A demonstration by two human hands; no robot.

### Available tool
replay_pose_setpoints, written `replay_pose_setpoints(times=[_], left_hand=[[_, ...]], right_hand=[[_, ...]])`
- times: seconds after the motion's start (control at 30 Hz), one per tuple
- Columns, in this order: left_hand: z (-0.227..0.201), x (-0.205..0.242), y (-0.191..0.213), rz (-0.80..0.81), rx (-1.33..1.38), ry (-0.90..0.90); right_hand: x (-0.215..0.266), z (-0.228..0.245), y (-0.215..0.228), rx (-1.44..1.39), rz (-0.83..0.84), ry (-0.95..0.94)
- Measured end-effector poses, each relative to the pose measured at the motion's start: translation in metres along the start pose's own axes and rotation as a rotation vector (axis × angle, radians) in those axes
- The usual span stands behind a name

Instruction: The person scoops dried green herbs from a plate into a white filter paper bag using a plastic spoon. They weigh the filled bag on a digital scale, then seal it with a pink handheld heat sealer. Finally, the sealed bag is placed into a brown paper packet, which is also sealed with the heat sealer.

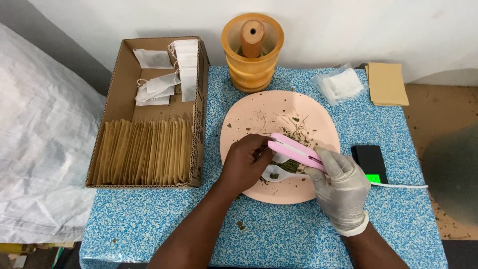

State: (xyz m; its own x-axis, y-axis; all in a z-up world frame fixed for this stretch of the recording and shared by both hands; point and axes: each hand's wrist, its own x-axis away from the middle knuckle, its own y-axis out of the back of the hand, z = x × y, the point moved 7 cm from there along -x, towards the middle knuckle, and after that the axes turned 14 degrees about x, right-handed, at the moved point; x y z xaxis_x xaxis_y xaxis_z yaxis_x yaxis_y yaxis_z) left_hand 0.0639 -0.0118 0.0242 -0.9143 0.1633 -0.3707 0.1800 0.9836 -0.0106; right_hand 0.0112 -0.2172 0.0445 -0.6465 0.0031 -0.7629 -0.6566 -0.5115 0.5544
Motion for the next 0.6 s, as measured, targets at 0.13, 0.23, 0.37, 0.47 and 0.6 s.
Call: replay_pose_setpoints(times=[0.13,0.23,0.37,0.47,0.6], left_hand=[[0.0018,-0.0002,0.0001,0.008,0.001,0.003],[0.0016,0.0000,0.0004,-0.001,0.016,-0.017],[0.0000,-0.0014,0.0004,0.015,0.009,-0.031],[-0.0017,-0.0016,0.0003,0.014,0.012,-0.030],[-0.0026,-0.0013,0.0010,-0.017,0.039,-0.031]], right_hand=[[0.0001,0.0003,0.0000,-0.029,-0.003,-0.027],[0.0024,-0.0021,-0.0006,-0.009,0.004,-0.015],[0.0021,-0.0022,-0.0017,-0.002,0.004,-0.012],[0.0017,-0.0012,-0.0014,0.011,0.000,-0.007],[0.0012,-0.0003,-0.0009,0.024,0.020,-0.005]])
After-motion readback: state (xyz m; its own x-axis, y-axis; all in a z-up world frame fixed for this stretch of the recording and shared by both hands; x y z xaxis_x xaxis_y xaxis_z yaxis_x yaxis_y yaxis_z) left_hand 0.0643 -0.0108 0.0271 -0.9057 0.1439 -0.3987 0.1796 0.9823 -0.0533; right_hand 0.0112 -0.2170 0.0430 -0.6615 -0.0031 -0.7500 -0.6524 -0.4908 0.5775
